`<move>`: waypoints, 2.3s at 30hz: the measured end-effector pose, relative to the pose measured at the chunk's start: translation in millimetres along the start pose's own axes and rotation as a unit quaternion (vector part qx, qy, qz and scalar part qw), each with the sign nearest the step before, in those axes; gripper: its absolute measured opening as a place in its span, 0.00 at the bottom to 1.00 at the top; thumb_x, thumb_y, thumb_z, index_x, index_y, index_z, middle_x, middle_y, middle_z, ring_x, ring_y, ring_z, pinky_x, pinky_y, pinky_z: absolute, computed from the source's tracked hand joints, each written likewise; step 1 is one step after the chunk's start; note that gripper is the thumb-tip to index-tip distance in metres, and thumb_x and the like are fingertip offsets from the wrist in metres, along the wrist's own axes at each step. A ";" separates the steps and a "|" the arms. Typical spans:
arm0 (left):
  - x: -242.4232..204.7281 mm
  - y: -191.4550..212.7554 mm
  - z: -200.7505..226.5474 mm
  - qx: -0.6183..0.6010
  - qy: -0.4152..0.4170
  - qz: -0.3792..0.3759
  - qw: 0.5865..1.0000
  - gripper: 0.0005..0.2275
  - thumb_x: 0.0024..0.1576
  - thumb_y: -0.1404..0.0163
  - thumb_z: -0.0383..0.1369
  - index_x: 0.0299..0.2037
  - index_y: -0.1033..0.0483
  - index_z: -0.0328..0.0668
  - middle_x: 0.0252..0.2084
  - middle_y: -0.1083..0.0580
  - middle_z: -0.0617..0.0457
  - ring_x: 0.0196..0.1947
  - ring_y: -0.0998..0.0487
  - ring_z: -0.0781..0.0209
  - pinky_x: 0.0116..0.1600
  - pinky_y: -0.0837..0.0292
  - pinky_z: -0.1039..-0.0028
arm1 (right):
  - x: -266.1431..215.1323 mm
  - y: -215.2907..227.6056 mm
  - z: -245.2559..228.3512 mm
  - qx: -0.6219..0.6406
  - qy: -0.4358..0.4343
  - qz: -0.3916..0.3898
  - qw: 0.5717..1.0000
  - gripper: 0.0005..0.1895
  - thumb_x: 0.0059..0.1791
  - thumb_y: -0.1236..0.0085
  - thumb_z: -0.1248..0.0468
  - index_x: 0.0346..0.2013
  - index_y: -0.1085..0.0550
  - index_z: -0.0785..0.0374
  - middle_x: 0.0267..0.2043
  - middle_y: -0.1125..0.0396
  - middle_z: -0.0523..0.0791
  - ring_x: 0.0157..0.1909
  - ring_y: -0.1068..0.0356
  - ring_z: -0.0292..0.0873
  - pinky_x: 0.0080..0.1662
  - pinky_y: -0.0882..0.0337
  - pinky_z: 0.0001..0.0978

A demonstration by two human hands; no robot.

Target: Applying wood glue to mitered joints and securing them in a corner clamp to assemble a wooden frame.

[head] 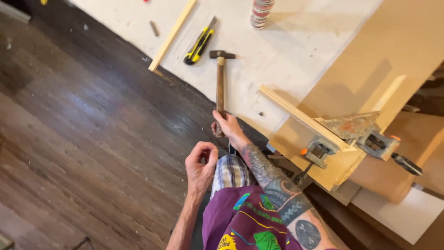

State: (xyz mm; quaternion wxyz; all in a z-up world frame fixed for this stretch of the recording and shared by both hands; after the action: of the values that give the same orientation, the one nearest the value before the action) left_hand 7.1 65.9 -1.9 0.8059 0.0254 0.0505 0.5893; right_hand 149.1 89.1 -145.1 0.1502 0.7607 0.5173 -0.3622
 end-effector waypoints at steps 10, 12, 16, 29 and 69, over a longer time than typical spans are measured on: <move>-7.0 -107.8 13.7 0.097 -0.054 -0.070 0.991 0.03 0.56 0.42 0.27 0.36 0.19 0.49 0.30 0.24 0.59 0.32 0.29 0.63 0.42 0.31 0.74 | -209.0 180.1 -59.8 -0.071 0.207 0.139 0.966 0.16 0.53 0.46 0.53 0.42 0.27 0.66 0.21 0.32 0.48 0.23 0.30 0.41 0.29 0.24 0.33; -19.2 -170.1 12.0 0.124 -0.088 -0.124 0.981 0.04 0.54 0.39 0.29 0.36 0.18 0.54 0.33 0.21 0.60 0.37 0.23 0.58 0.48 0.29 0.72 | -258.5 246.3 -42.4 -0.062 0.207 0.191 0.957 0.20 0.48 0.35 0.59 0.50 0.27 0.67 0.31 0.28 0.49 0.32 0.27 0.40 0.33 0.18 0.36; -53.0 -302.5 23.7 0.157 -0.298 -0.196 0.921 0.04 0.55 0.42 0.32 0.37 0.24 0.53 0.40 0.26 0.59 0.45 0.29 0.57 0.61 0.41 0.62 | -302.9 350.5 -8.0 -0.184 0.196 0.367 0.891 0.08 0.48 0.32 0.59 0.42 0.16 0.53 0.29 0.24 0.44 0.32 0.26 0.36 0.42 0.25 0.31; -67.6 -396.6 -10.8 0.331 -0.395 -0.122 0.848 0.02 0.58 0.42 0.33 0.37 0.23 0.53 0.51 0.33 0.53 0.59 0.35 0.49 0.71 0.57 0.35 | -223.9 403.7 9.8 -0.078 0.216 0.381 0.895 0.09 0.44 0.29 0.67 0.28 0.25 0.53 0.32 0.24 0.35 0.23 0.44 0.25 0.29 0.40 0.16; -70.3 -395.9 -15.5 0.329 -0.394 -0.120 0.850 0.06 0.49 0.37 0.28 0.34 0.21 0.43 0.51 0.32 0.51 0.60 0.33 0.50 0.72 0.53 0.36 | -205.0 407.6 14.4 -0.180 0.299 0.349 0.870 0.09 0.50 0.32 0.67 0.33 0.27 0.55 0.36 0.24 0.41 0.28 0.36 0.32 0.31 0.40 0.25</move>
State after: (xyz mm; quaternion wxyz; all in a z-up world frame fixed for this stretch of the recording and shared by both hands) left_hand 359.3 -121.8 -53.5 0.7667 0.5134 -0.0776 0.3776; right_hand 466.9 -229.7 -69.9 0.2392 0.9233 0.2947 0.0582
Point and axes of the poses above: each hand's wrist, its own x-axis towards the middle knuckle, its own y-axis out of the back of the hand, z = x × y, the point moved 6 cm from there along x, towards the middle knuckle
